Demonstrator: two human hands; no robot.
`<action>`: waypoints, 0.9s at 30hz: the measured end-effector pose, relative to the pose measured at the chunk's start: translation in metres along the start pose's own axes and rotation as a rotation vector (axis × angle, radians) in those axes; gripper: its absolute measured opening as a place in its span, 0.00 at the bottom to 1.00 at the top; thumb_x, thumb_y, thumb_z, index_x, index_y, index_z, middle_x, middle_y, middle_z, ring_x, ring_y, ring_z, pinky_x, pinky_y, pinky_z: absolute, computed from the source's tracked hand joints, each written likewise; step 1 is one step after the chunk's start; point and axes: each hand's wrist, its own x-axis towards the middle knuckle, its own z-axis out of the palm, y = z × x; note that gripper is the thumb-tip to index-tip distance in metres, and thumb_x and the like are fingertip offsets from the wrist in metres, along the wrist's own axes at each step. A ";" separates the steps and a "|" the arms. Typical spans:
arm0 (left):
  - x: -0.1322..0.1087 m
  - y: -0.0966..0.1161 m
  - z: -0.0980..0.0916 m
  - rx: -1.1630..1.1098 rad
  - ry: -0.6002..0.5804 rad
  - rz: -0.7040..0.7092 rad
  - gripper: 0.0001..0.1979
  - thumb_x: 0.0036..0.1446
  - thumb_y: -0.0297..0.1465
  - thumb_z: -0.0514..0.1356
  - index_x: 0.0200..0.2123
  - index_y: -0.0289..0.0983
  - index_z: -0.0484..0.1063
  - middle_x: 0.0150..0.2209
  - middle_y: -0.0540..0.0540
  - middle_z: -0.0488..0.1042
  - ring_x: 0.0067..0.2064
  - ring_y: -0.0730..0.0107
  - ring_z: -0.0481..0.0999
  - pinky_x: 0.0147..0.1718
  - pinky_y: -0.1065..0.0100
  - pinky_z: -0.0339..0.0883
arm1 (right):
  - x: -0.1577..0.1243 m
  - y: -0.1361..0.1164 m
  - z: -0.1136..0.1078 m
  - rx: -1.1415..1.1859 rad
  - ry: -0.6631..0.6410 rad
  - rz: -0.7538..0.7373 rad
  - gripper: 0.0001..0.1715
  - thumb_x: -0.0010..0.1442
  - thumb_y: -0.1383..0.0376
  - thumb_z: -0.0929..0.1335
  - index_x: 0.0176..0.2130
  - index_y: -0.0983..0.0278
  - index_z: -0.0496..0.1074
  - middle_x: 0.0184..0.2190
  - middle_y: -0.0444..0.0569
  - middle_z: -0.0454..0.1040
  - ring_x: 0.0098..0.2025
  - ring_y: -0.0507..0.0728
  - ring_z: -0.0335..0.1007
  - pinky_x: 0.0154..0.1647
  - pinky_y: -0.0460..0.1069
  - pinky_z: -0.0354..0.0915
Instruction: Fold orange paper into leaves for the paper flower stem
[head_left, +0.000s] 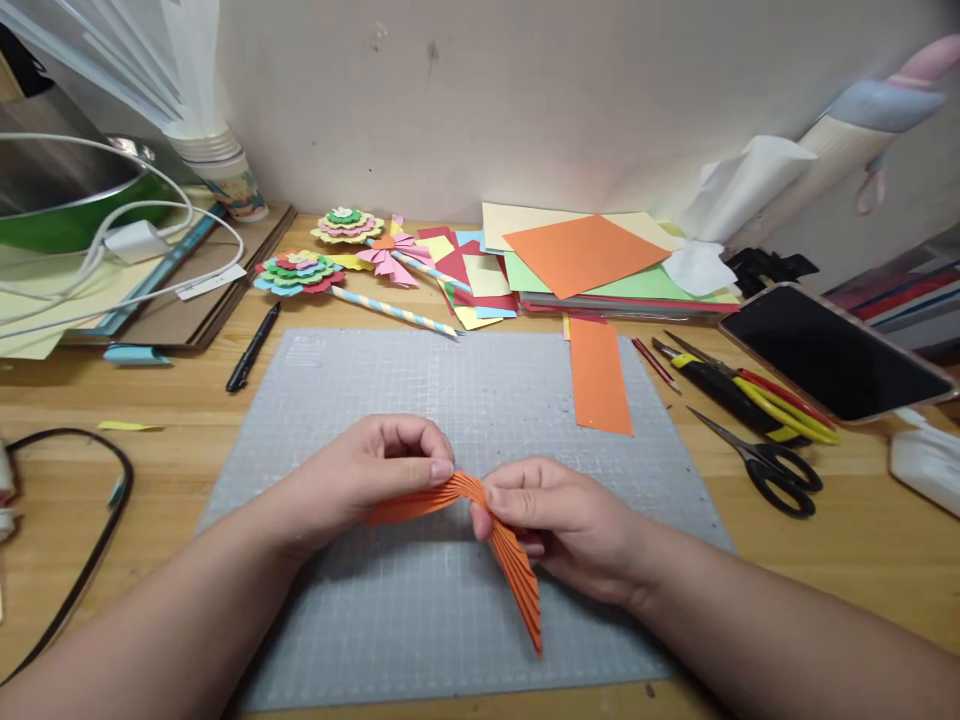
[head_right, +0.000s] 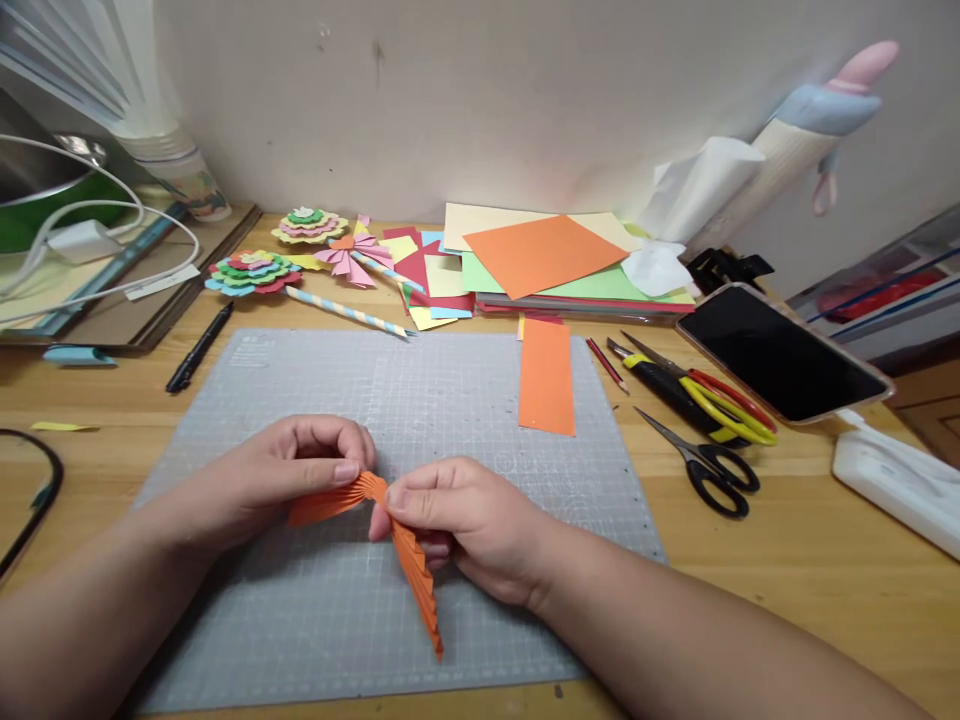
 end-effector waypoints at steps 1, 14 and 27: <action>0.000 0.000 0.002 -0.001 0.011 0.019 0.10 0.50 0.36 0.64 0.25 0.35 0.71 0.27 0.48 0.71 0.29 0.72 0.66 0.30 0.71 0.58 | -0.001 0.000 0.000 -0.014 -0.004 0.010 0.15 0.56 0.58 0.68 0.27 0.68 0.74 0.14 0.37 0.54 0.19 0.47 0.42 0.20 0.45 0.40; 0.002 0.002 0.001 -0.212 0.149 0.083 0.14 0.48 0.39 0.66 0.33 0.34 0.77 0.31 0.43 0.78 0.29 0.69 0.74 0.28 0.72 0.65 | 0.000 0.006 0.003 0.057 0.132 -0.140 0.14 0.56 0.57 0.69 0.29 0.67 0.74 0.18 0.39 0.57 0.21 0.47 0.44 0.23 0.45 0.40; 0.008 -0.007 0.003 -0.390 0.313 0.145 0.13 0.45 0.35 0.69 0.22 0.32 0.72 0.23 0.48 0.74 0.25 0.76 0.72 0.28 0.76 0.67 | 0.004 0.009 0.005 0.154 0.197 -0.323 0.10 0.56 0.60 0.70 0.33 0.66 0.75 0.21 0.39 0.59 0.22 0.46 0.48 0.25 0.44 0.49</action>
